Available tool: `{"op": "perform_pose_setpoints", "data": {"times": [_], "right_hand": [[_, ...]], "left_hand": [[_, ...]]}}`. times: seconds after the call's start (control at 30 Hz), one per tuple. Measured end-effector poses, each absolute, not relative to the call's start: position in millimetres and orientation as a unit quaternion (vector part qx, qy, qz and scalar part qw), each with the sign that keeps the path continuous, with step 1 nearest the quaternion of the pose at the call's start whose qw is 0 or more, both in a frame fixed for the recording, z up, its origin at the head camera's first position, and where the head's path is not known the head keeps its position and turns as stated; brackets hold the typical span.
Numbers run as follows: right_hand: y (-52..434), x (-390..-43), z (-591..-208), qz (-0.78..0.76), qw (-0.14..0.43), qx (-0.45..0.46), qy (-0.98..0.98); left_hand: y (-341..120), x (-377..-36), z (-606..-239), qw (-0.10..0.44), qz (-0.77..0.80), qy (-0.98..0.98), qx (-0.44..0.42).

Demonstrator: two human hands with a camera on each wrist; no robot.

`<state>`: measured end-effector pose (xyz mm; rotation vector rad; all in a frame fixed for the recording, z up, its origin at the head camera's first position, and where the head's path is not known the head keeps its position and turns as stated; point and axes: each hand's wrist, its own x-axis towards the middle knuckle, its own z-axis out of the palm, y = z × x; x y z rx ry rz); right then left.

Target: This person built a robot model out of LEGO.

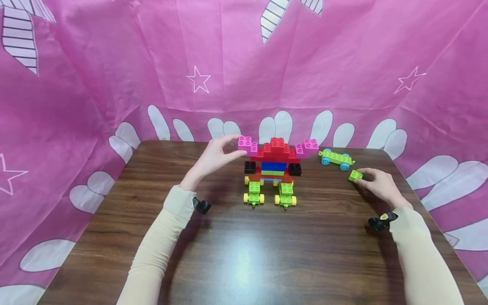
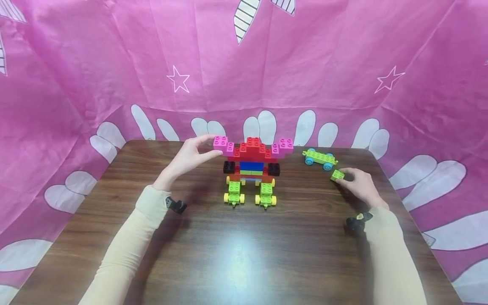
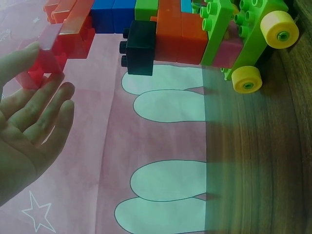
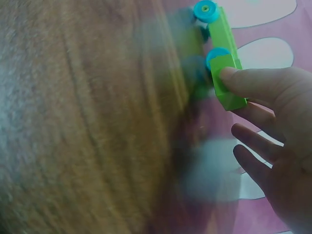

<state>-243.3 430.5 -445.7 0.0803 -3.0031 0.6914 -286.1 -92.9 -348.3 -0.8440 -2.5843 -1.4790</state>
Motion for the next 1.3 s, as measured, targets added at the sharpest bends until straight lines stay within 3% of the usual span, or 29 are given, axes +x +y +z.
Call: {"op": "perform_pose_setpoints", "data": {"times": [0.37, 0.73, 1.3], "right_hand": [[419, -242, -419, 0.217, 0.067, 0.058, -0.972], [403, -243, -383, 0.188, 0.149, 0.11, -0.965], [356, -243, -327, 0.19, 0.167, 0.157, -0.955]], "left_hand": [[-93, -286, -349, 0.014, -0.488, -0.83, -0.269], [-93, -287, -349, 0.018, -0.482, -0.835, -0.266], [-94, -285, -348, 0.014, -0.481, -0.836, -0.263]]}}
